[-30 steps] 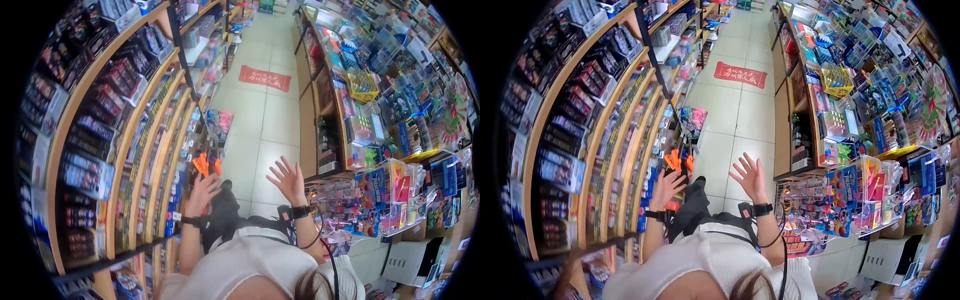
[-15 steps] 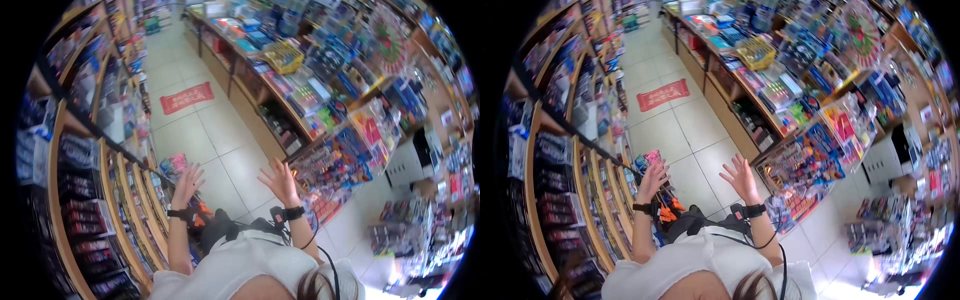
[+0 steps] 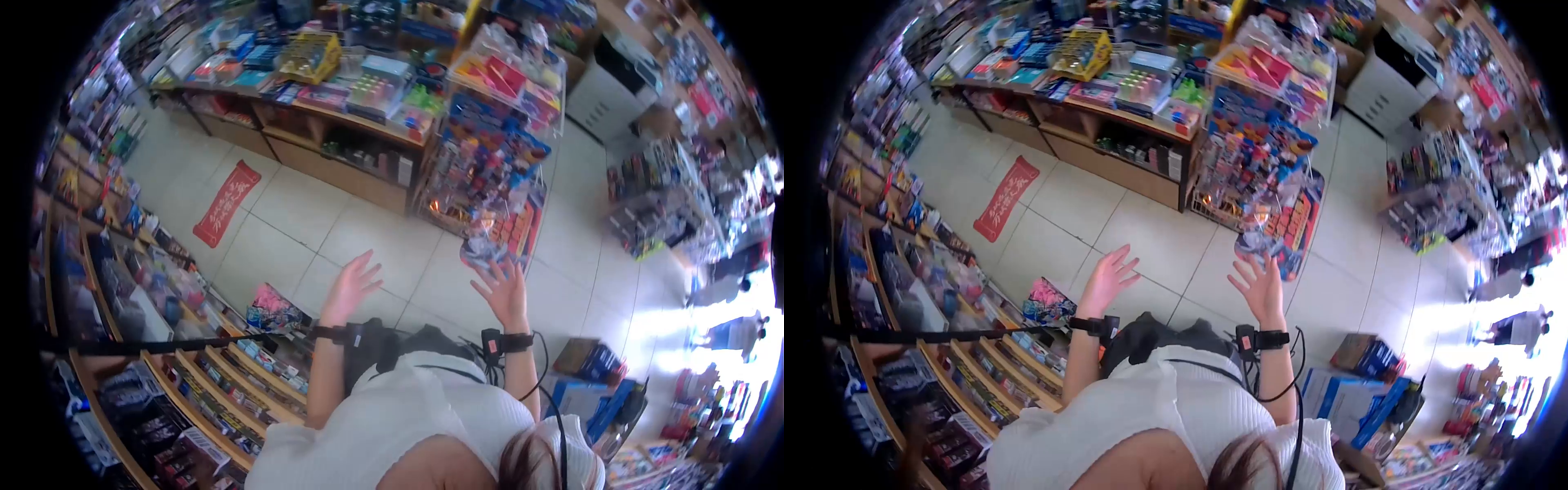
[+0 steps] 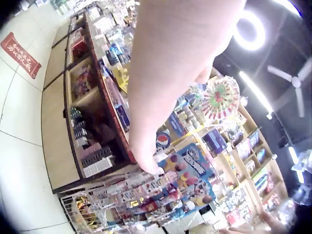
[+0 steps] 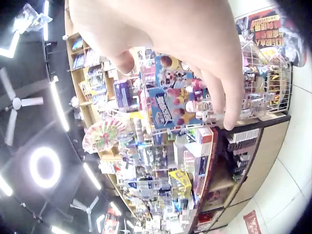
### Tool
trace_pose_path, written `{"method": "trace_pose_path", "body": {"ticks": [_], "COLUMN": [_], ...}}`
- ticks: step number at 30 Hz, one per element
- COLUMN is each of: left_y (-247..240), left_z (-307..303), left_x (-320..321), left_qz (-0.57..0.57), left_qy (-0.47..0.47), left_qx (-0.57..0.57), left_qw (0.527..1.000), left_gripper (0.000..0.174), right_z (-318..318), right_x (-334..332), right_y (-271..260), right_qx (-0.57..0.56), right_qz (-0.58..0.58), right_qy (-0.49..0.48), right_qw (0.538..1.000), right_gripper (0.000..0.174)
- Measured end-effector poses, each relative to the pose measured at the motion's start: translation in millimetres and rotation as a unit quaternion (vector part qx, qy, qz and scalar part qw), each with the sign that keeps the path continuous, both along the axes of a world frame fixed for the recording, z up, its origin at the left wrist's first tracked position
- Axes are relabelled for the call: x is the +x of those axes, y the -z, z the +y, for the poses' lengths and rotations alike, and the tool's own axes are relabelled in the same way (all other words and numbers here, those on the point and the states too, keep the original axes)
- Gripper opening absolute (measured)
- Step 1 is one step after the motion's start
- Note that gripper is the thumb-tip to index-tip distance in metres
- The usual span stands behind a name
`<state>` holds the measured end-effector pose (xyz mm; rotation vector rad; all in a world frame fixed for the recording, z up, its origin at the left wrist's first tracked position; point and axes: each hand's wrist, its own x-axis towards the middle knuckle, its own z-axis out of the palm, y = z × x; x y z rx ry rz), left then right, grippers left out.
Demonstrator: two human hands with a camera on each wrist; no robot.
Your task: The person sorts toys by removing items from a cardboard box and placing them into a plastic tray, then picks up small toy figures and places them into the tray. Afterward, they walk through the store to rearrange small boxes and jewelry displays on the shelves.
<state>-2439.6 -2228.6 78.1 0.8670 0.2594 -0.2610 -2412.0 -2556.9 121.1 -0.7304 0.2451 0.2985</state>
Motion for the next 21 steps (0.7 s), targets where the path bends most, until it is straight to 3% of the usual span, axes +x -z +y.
{"method": "trace_pose_path", "body": {"ticks": [3, 7, 11, 14, 18, 21], "left_y": [-23.5, -11.0, -6.6, 1.2, 4.7, 7.8], "left_z": [-20.6, -27.2, -63.0, -106.5, -171.9, -220.3], "left_x": [3.6, 4.9, 5.3, 12.9, 36.3, 62.1], "left_qz": [0.048, 0.038, 0.07, 0.122, 0.086, 0.099], "left_qy": [0.002, 0.019, 0.036, 0.084, 0.224, 0.324], "left_qx": [0.041, -0.004, 0.025, 0.032, 0.047, 0.039], "left_qw": [0.998, 0.999, 0.997, 0.988, 0.97, 0.94], "left_gripper": [0.058, 0.056, 0.056, 0.056, 0.061, 0.07], "right_z": [-19.7, -43.3, -76.7, -113.4, -163.1, -197.9], "right_x": [-13.5, -18.9, -25.0, -39.6, -84.7, -129.1], "right_y": [6.6, 18.0, 15.3, 26.2, 32.4, 47.8], "right_qx": [0.036, 0.054, 0.062, 0.067, 0.013, 0.034], "right_qz": [0.001, 0.014, -0.008, -0.027, -0.026, -0.004], "right_qy": [0.03, 0.042, 0.09, 0.12, 0.178, 0.241], "right_qw": [0.999, 0.998, 0.994, 0.99, 0.984, 0.97], "right_gripper": [0.069, 0.068, 0.066, 0.063, 0.059, 0.058]}}
